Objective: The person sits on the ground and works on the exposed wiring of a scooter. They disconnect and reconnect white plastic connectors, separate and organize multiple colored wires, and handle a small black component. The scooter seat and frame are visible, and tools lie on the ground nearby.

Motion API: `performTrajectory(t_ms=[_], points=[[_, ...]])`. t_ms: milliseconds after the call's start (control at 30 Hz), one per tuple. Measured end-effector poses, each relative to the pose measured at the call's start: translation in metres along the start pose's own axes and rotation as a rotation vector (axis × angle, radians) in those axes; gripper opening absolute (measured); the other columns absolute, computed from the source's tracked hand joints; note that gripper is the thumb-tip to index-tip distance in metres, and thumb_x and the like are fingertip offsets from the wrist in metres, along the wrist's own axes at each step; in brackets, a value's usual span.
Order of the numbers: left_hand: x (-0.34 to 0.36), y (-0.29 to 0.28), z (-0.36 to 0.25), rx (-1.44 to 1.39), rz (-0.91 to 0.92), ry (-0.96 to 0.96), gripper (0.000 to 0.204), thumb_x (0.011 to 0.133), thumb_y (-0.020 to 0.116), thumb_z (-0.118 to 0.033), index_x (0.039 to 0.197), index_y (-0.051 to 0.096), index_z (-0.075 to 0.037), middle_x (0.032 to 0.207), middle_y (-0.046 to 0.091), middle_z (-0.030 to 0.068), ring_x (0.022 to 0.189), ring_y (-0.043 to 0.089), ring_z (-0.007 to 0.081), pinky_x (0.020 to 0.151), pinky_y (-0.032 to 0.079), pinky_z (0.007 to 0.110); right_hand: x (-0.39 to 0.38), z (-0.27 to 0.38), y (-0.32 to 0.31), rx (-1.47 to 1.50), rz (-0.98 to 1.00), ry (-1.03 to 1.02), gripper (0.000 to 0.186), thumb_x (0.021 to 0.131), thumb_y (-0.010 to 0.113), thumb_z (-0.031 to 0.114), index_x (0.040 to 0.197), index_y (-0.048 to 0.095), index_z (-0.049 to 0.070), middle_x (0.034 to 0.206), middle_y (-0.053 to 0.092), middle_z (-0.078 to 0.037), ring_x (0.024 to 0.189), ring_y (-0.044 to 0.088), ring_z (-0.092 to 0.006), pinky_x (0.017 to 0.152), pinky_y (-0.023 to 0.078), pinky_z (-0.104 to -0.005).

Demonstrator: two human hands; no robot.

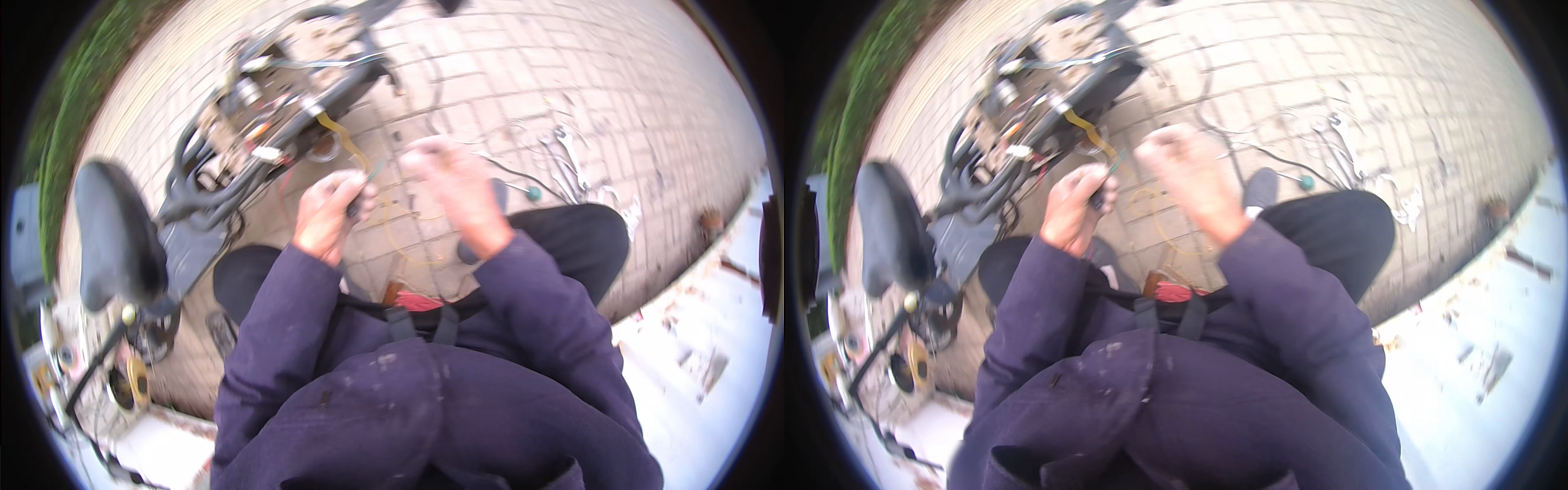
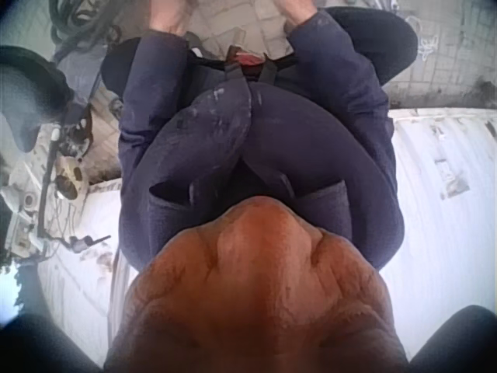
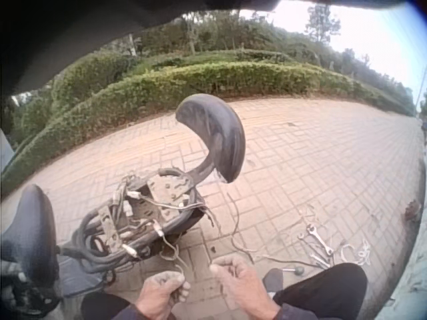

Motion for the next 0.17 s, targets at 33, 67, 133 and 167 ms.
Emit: performTrajectory(t_ms=[33,67,133,167], points=[[0.002,-0.001,-0.008,-0.017,0.018,0.04,0.019,0.093,0.066,-0.017,0.103,0.06,-0.002,0.085,0.064,0.0058,0.072,0.058,0.0126,0.063,0.046,0.027,0.004,0.005,-0.013,0.073,-0.044,0.077,0.023,0.098,0.06,0.026,0.105,0.066,0.005,0.079,0.059,0.003,0.068,0.052,-0.0064,0.061,0.044,-0.0246],[0.005,-0.004,-0.014,-0.031,0.01,0.05,0.016,0.093,0.065,-0.015,0.099,0.063,-0.001,0.085,0.068,0.0069,0.072,0.062,0.0118,0.064,0.051,0.026,0.002,0.013,-0.023,0.11,-0.056,0.131,0.026,0.102,0.052,0.027,0.105,0.068,0.007,0.074,0.055,0.006,0.061,0.043,-0.0019,0.052,0.034,-0.0202],[0.011,-0.011,-0.018,-0.073,-0.025,0.051,0.013,0.093,0.065,-0.014,0.098,0.064,-0.003,0.084,0.068,0.0058,0.071,0.062,0.0108,0.063,0.051,0.025,-0.001,0.041,-0.031,0.128,-0.032,0.051,0.031,0.104,0.048,0.029,0.106,0.067,0.004,0.069,0.051,0.008,0.056,0.035,0.0003,0.047,0.025,-0.0174],[0.012,-0.016,-0.019,-0.099,-0.036,0.055,0.012,0.093,0.065,-0.014,0.098,0.064,-0.003,0.083,0.068,0.0053,0.071,0.062,0.0105,0.063,0.051,0.025,-0.006,0.05,-0.037,0.19,-0.057,0.047,0.032,0.104,0.048,0.028,0.105,0.066,0.001,0.075,0.054,0.005,0.057,0.037,-0.0009,0.048,0.026,-0.0178]])
Point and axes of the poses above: each hand's wrist, its own x-axis towards the middle knuckle, its own y-axis out of the palm, z = x × y, the point moved 9 cm from there along x, towards the middle knuckle
